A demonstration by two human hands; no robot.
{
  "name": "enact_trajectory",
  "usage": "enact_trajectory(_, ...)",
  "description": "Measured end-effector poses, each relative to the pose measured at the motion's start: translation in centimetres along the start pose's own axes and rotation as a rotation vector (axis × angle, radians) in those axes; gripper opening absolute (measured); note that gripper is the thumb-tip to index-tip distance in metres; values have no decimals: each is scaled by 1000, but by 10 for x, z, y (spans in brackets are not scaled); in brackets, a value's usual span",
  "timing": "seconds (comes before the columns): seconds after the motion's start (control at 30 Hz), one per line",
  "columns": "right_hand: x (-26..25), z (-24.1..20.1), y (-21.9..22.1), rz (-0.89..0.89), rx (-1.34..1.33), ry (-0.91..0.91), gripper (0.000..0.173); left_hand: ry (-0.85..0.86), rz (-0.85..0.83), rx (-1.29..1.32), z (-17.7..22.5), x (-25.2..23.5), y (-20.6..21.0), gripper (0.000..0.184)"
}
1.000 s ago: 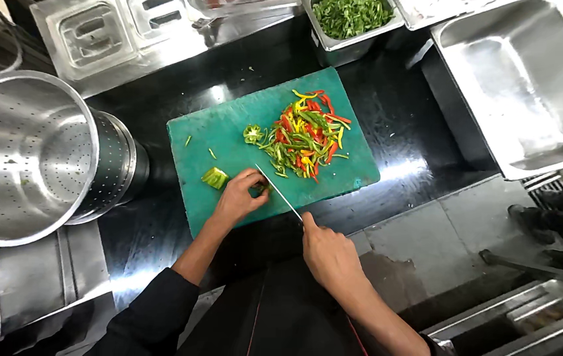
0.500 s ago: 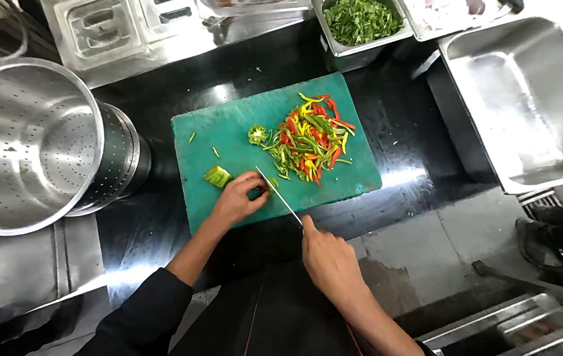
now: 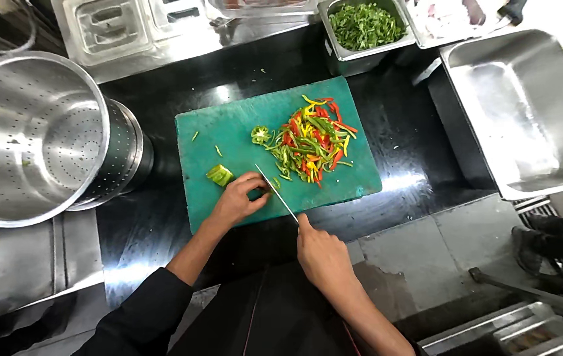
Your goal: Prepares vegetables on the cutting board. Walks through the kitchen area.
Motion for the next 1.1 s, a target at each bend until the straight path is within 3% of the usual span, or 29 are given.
enact_trajectory(0.37, -27, 12, 0, 22, -33, -36, 35, -53, 29, -9, -1, 5, 9, 18)
enact_trajectory(0.47, -17, 28, -11, 110, -72, -26, 34, -102, -44, -34, 3, 5, 12, 31)
enact_trajectory(0.57, -3, 43, -15, 188, -135, -89, 30, -182, -64, -74, 13, 10, 8, 30)
enact_trajectory(0.7, 5, 66, -13, 4, -79, -183, 35, -269, 136, -119, 19, 31, -23, 25)
enact_trajectory(0.83, 2, 86, -3, -161, 39, -204, 37, -482, 331, -193, 11, 60, -79, 25)
enact_trajectory(0.97, 0, 95, -14, 6, -11, -60, 36, -699, 381, -275, -21, 78, -105, 33)
enact_trajectory(1.1, 0, 96, -23, 152, -43, -73, 32, -555, 390, -203, -20, 64, -96, 37)
Point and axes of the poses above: each hand's wrist, its own x-axis away from the middle knuckle, its own y-axis out of the palm, z = x × y, the point moved 2 cm from there along -x, towards the middle knuckle, and after that the axes turned 2 degrees about -x, right-handed, at the moved point
